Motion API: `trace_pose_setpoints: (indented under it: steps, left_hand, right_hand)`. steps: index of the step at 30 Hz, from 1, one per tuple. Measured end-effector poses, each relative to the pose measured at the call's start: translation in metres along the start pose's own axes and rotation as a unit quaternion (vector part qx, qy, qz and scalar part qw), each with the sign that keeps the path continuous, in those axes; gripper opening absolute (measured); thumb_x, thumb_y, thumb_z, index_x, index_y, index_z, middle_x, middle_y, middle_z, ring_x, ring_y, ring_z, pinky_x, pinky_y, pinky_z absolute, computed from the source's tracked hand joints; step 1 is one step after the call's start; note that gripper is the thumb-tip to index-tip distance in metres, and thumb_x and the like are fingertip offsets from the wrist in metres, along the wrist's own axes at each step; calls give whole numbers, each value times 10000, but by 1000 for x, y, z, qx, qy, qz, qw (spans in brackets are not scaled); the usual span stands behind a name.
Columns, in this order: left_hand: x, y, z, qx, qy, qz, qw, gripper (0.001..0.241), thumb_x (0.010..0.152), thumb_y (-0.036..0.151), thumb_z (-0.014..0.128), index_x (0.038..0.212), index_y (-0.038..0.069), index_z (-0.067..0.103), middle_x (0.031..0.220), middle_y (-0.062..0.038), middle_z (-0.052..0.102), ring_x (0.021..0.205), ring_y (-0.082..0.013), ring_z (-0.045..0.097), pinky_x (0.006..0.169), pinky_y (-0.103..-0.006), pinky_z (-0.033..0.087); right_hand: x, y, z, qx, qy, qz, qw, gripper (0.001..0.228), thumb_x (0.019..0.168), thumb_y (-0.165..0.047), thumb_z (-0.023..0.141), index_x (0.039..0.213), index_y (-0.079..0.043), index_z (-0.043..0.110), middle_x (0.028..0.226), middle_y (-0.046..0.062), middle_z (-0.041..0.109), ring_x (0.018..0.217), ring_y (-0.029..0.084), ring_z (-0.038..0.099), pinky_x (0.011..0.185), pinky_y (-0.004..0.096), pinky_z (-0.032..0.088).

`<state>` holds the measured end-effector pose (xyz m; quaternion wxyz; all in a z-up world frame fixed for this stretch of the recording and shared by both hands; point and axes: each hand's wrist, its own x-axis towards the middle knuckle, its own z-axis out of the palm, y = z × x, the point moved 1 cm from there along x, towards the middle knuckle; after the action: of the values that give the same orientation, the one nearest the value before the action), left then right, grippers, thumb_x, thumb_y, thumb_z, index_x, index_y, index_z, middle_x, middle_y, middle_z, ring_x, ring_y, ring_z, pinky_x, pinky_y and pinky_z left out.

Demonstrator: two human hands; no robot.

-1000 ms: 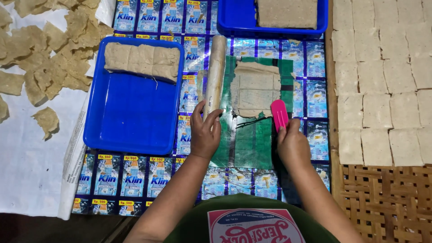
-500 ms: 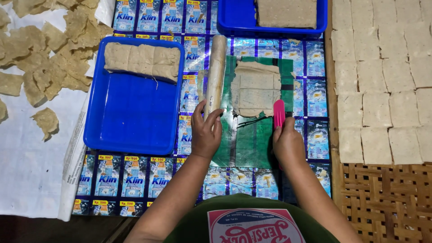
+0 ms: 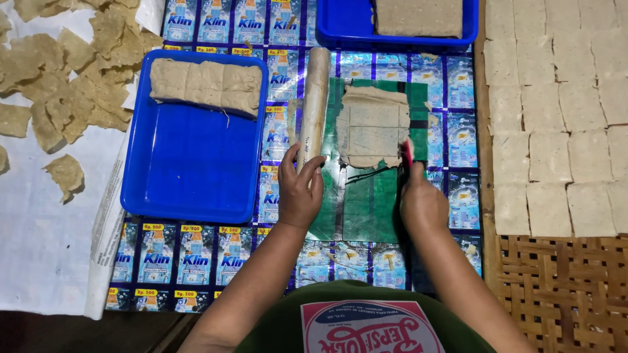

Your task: Cutting dough into thin slices, spreading them, and rolling them into cylinders for snack preparation.

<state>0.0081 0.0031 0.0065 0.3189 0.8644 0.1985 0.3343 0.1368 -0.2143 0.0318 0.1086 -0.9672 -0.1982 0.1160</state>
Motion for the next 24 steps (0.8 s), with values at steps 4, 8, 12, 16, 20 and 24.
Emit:
trace_pose_setpoints:
  steps: [4,8,12,16,20,24]
  left_hand:
    - [1,2,-1,2,-1,-1,1000,260,1004,132,559,1198,241,693,1435,-156,450,1315,-377,510,1104,-504,447]
    - [3,3,-1,-5,-2,-5,1000,264,1000,116,565,1194,236,698,1438,-159,451,1318,-387,508,1100,-506,449]
    - [2,2,-1,-7,-3,-5,1000,268,1001,125,558,1199,235,701,1429,-169,455,1306,-391,514,1095,-506,446]
    - [1,2,1,-3,-2,-4,1000,264,1019,157,549,1218,248,697,1437,-160,453,1317,-382,510,1103,-495,443]
    - [4,1,-2,0,3,1,1000,269,1022,176,552,1238,248,695,1432,-173,459,1305,-389,517,1096,-500,448]
    - [2,4,-2,-13,-8,-8,1000,295,995,132,569,1238,242,694,1429,-185,455,1295,-407,522,1087,-526,448]
  right_hand:
    - [36,29,-15,-59,29,-19,998,227,1045,-215,477,1223,-77,453,795,277,705,792,544,711,700,649,563]
    - [40,43,-44,-49,31,27,998,300,1058,-278,513,1357,-280,535,1013,181,675,969,485,690,791,638,558]
    - [21,45,-46,-71,32,52,996,435,1049,-239,531,1446,-400,610,1097,120,581,1053,430,666,839,603,588]
    - [35,54,-33,-99,5,37,994,470,993,-226,553,1403,-444,631,1129,99,580,1034,419,689,832,615,594]
    - [49,58,-46,-62,2,48,997,436,1000,-278,545,1405,-427,613,1112,111,669,1080,412,690,874,616,582]
    - [34,75,-42,18,-81,67,994,315,1042,-374,533,1303,-295,690,1049,151,746,1116,436,684,911,599,558]
